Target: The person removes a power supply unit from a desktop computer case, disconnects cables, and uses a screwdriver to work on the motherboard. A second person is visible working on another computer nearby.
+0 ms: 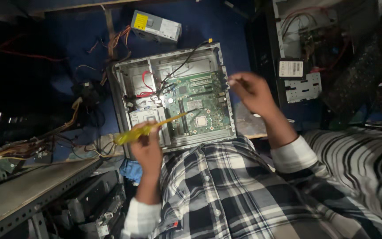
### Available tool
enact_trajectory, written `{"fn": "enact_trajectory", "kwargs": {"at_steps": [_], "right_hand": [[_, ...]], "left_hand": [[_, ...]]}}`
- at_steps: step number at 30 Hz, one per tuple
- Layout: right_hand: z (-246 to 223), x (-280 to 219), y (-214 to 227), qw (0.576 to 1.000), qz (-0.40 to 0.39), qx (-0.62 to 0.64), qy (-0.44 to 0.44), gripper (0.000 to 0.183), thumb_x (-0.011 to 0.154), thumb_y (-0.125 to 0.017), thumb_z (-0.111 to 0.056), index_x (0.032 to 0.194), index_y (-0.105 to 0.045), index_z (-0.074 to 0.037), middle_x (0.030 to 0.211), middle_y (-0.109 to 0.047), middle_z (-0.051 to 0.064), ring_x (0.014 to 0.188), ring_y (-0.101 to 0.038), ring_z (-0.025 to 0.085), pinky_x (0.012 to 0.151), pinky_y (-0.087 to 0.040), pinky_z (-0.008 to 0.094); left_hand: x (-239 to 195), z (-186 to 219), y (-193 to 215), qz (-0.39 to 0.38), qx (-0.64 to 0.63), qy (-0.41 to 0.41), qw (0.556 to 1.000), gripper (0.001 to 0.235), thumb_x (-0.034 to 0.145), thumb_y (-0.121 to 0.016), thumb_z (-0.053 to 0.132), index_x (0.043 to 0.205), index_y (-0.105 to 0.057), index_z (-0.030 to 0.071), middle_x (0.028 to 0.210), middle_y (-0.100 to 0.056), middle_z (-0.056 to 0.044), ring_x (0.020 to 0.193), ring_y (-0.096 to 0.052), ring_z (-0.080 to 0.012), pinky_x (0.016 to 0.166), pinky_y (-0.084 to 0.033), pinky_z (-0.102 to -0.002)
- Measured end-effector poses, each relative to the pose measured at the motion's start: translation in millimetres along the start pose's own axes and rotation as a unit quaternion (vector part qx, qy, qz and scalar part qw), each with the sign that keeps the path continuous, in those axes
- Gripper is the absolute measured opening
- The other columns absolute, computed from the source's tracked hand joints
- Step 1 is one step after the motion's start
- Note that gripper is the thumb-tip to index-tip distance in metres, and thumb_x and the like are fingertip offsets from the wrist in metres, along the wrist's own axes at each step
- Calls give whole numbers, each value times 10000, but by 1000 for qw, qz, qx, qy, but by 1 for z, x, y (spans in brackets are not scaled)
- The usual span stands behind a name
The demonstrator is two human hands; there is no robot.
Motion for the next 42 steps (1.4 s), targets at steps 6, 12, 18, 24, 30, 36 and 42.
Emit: {"fn": "enact_trajectory", "kwargs": {"at_steps": [6, 12, 18, 24, 30, 36, 42], "right_hand": [[-125, 25, -28, 966, -172, -56, 183, 302, 1052, -681, -145, 1331, -639, -38, 1257, -714, 123, 1150, -712, 214, 955, -582, 336], [-111, 45, -20, 965, -120, -172, 158, 331, 1053, -694, -182, 1349, -634, -47, 1298, -702, 161, 1205, -706, 292, 1004, -570, 389], [35, 14, 6, 842, -153, -475, -203, 507, 972, -614, -506, 1178, -674, -47, 1135, -696, 223, 1003, -674, 404, 831, -538, 503], [103, -52, -8, 809, -247, -468, -254, 286, 924, -612, -419, 1037, -715, -177, 1017, -746, 116, 966, -706, 355, 800, -543, 525], [91, -49, -12, 781, -254, -490, -292, 296, 935, -627, -474, 1013, -723, -206, 1015, -750, 86, 986, -708, 327, 823, -542, 515], [96, -39, -13, 777, -293, -481, -281, 308, 936, -647, -445, 985, -727, -152, 1012, -740, 112, 982, -706, 341, 831, -546, 501], [84, -36, -12, 783, -275, -479, -287, 312, 900, -666, -443, 977, -722, -145, 1004, -732, 114, 967, -696, 346, 808, -546, 522]], "left_hand": [[40, 55, -68, -175, 201, -176, 948, 216, 928, -677, -42, 1138, -659, 6, 1116, -724, -143, 1069, -702, -248, 955, -563, -371], [53, 48, -65, -144, 191, -193, 952, 166, 956, -716, -26, 1109, -668, 16, 1104, -728, -120, 1066, -709, -251, 962, -562, -376], [30, 3, 4, -27, 92, -113, 989, 291, 981, -715, -51, 1162, -513, 54, 1158, -665, -158, 1106, -685, -246, 1012, -579, -391], [-3, -42, 50, 110, 6, -33, 993, 379, 1020, -676, -24, 1223, -376, 84, 1224, -619, -196, 1157, -689, -305, 1011, -614, -429], [-18, -62, 65, 196, -30, 42, 979, 345, 1019, -678, 25, 1196, -387, 79, 1204, -638, -204, 1107, -688, -285, 995, -611, -419], [-19, -61, 66, 179, 2, 33, 983, 326, 1033, -659, 23, 1203, -385, 71, 1211, -635, -199, 1128, -683, -276, 986, -596, -380], [-19, -67, 60, 155, -9, 37, 987, 320, 1013, -640, -14, 1210, -404, 72, 1201, -629, -183, 1133, -697, -281, 976, -598, -374]]}}
Point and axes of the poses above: each hand's wrist, its own x-axis towards the middle knuckle, its own y-axis out of the back of the hand, z = x × y, the point moved 3 cm from there along x, towards the middle knuckle
